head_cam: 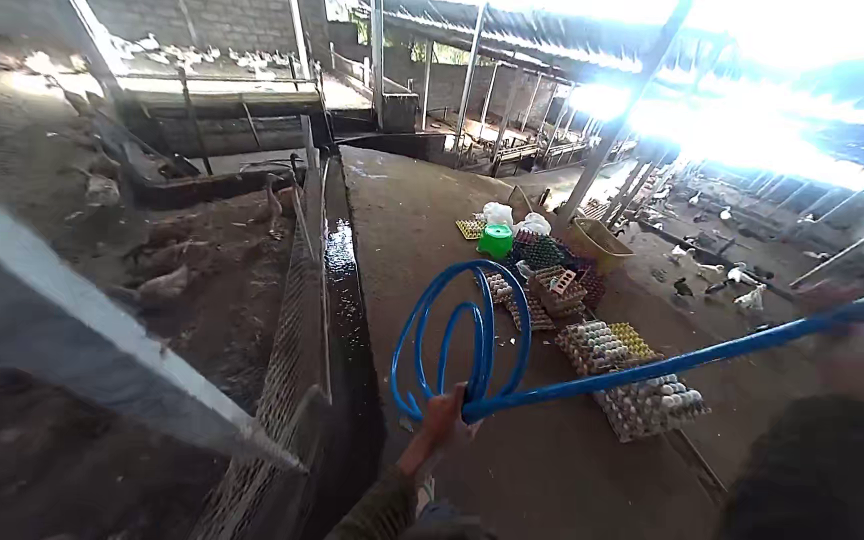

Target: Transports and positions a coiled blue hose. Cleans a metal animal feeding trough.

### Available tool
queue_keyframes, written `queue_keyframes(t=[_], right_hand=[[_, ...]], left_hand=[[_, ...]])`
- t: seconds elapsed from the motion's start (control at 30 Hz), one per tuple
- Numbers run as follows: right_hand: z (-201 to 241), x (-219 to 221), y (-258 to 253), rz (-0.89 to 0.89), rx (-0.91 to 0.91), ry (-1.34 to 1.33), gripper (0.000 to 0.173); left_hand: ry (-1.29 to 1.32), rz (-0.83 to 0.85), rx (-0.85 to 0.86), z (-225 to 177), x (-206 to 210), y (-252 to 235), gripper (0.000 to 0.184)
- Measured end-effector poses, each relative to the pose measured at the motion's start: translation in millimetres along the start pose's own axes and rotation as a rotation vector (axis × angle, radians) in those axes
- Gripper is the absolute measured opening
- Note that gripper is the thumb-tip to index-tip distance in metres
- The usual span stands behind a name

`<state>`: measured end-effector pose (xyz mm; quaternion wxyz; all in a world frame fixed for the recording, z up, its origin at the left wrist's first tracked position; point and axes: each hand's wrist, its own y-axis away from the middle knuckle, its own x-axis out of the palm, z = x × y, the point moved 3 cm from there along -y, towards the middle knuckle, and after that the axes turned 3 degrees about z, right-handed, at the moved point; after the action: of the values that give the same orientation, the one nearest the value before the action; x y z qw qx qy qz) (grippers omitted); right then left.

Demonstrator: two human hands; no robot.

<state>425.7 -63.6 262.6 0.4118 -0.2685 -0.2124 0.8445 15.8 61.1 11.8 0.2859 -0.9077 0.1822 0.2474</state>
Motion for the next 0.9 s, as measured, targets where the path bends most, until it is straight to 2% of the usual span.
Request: queue_keyframes(t=[0.03,0.1,0.13,0.2,0.3,0.33,0.4,0.47,0.53,0.57,0.6,0.63,0.7,0.73,0.8,0.83,0.9], right_hand=[[-36.0,62.5,9.0,-0.008,0.209,-0.197,0.038],[-112.5,177.4,27.6,0.095,0.491,-0.353,0.024],[-148.6,225.5,39.0,0.217,0.585,-0.411,0.020],[-191.9,321.0,48.6,0.474,0.787,-0.581,0.023],[-197.0,473.8,23.2,0.678,1.422,-0.971,0.033],[-193.9,515.8,14.8,0.784,1.555,-1.091,0.032],[-180.5,603.6,-21.2,1.116,1.617,-1.268,0.025],[-157.9,685.7,-70.9,1.259,1.515,-1.389,0.022],[-150.8,766.5,-130.9,1.162,1.208,-1.472,0.020],[-151.0,804.9,-167.9,1.057,0.981,-1.458,0.018],[-149.8,839.0,-208.6,0.986,0.761,-1.404,0.023],[-146.5,872.5,-244.9,0.917,0.695,-1.453,0.023],[-135.3,943.0,-309.3,0.668,0.966,-1.731,0.035],[-137.6,973.9,-336.9,0.555,0.996,-1.810,0.038],[-155.4,1027.6,-388.8,0.412,0.838,-1.784,0.039],[-163.6,1052.3,-412.8,0.316,0.862,-1.821,0.039],[-174.2,1099.2,-459.3,0.040,1.117,-1.981,0.034]], left_hand=[[-0.008,0.066,-0.025,21.5,-8.0,-34.0,0.056],[-0.019,0.192,-0.090,61.5,-30.2,-96.8,0.060],[-0.031,0.215,-0.117,81.4,-41.7,-118.5,0.059],[-0.052,0.200,-0.148,123.2,-70.6,-161.8,0.059],[-0.065,0.160,-0.162,188.6,-110.4,-238.6,0.060],[-0.064,0.134,-0.130,210.9,-117.0,-258.8,0.059],[-0.052,0.085,-0.060,254.8,-129.0,-308.9,0.057],[-0.014,0.056,-0.010,293.2,-136.8,-362.4,0.058],[0.021,0.058,0.050,328.4,-144.7,-420.1,0.057],[0.038,0.072,0.085,343.9,-150.0,-452.3,0.055],[0.056,0.097,0.111,357.8,-154.5,-484.1,0.054],[0.083,0.131,0.124,369.5,-158.3,-512.3,0.052],[0.124,0.144,0.151,391.7,-168.0,-573.4,0.051],[0.137,0.145,0.152,402.7,-173.0,-604.2,0.050],[0.157,0.157,0.132,427.6,-180.2,-664.2,0.048],[0.154,0.163,0.131,444.2,-181.3,-692.0,0.048],[0.142,0.182,0.128,482.5,-181.3,-744.8,0.048]])
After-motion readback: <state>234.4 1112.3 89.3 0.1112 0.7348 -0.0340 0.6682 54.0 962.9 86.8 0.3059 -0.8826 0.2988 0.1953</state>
